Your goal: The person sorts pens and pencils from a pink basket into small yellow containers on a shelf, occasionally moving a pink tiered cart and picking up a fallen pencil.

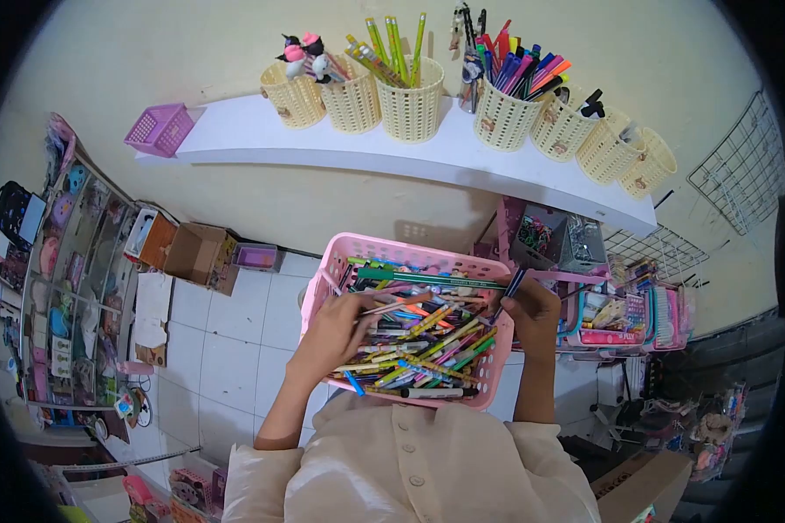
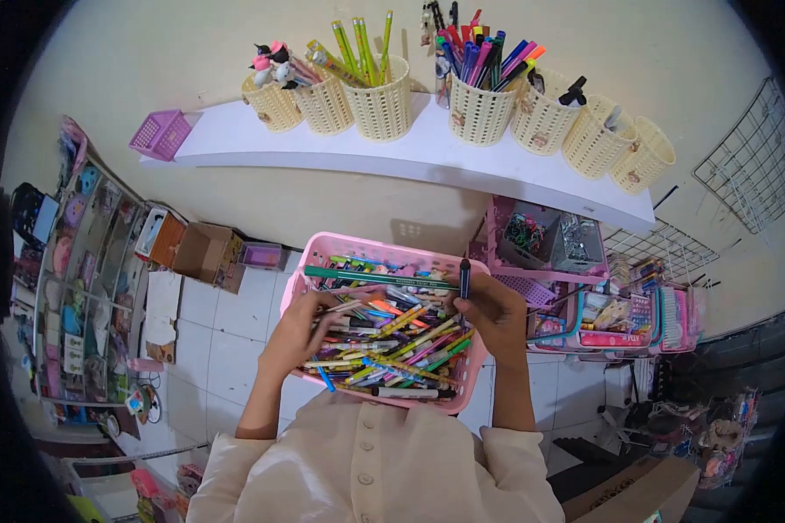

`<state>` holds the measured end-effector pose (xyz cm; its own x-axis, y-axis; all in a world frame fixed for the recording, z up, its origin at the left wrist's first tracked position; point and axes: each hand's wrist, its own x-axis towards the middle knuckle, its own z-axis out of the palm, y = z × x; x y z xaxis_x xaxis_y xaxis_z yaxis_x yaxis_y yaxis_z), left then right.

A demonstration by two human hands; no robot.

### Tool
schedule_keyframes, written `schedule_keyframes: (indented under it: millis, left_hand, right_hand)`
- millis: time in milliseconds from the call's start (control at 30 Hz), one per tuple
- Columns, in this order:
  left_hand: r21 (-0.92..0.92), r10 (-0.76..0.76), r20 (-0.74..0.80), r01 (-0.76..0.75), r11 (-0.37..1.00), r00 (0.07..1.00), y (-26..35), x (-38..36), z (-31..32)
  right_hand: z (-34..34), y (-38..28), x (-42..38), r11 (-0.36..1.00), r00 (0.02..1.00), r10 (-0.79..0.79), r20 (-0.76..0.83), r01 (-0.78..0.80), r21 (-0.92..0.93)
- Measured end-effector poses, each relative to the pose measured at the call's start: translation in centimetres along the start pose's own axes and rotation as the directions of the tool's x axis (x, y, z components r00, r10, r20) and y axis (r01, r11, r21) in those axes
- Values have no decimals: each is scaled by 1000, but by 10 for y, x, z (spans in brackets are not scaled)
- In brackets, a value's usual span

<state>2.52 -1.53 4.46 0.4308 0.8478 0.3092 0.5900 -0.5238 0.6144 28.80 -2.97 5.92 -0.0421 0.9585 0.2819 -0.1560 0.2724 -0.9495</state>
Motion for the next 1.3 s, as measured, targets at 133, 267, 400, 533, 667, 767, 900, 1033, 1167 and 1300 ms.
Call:
schedule_keyframes:
  millis: [133, 267, 400, 533, 667, 767, 900, 1033, 1167, 1300]
  left_hand:
    - [-626, -209, -277, -11, 780, 938, -7, 4, 13]
    - [-984, -424, -177, -164, 66, 888, 21, 22, 2]
    - [-966, -416, -225, -259, -26, 881, 45, 30, 20]
    - [-973, -494, -209, -231, 16, 844, 65, 41, 23]
    - [-955, -592, -239, -295, 1, 770, 62, 47, 16]
    - [-961, -602, -253, -269, 65, 757, 54, 47, 11]
    - [-981, -590, -172, -192, 29, 789, 58, 46, 16]
    - [-994, -476, 42, -12, -111, 879, 64, 38, 19]
    - [-977, -452, 186, 114, -180, 872, 67, 36, 20]
    - [-968, -494, 206, 102, -229, 845, 61, 32, 27]
  right_hand:
    - [12, -11, 1, 995, 995, -97, -40, 97, -5]
    - [23, -15, -3, 964, 971, -228, -74, 215, -157]
    - [38, -12, -4, 962, 967, -256, -10, 254, -98]
    - [57, -7, -9, 1000, 999, -31, 27, 30, 4]
    - [49, -26, -6, 959, 966, 257, 37, -260, 117]
    - [32, -21, 7, 912, 940, -326, 95, 340, -230]
    - [42, -58, 20, 395, 713, -499, 492, 693, -603]
    - [57, -48, 25, 352, 677, -392, 623, 736, -578]
    - [61, -35, 28, 376, 631, -292, 718, 767, -521]
    - [61, -27, 21, 416, 690, -225, 688, 707, -573]
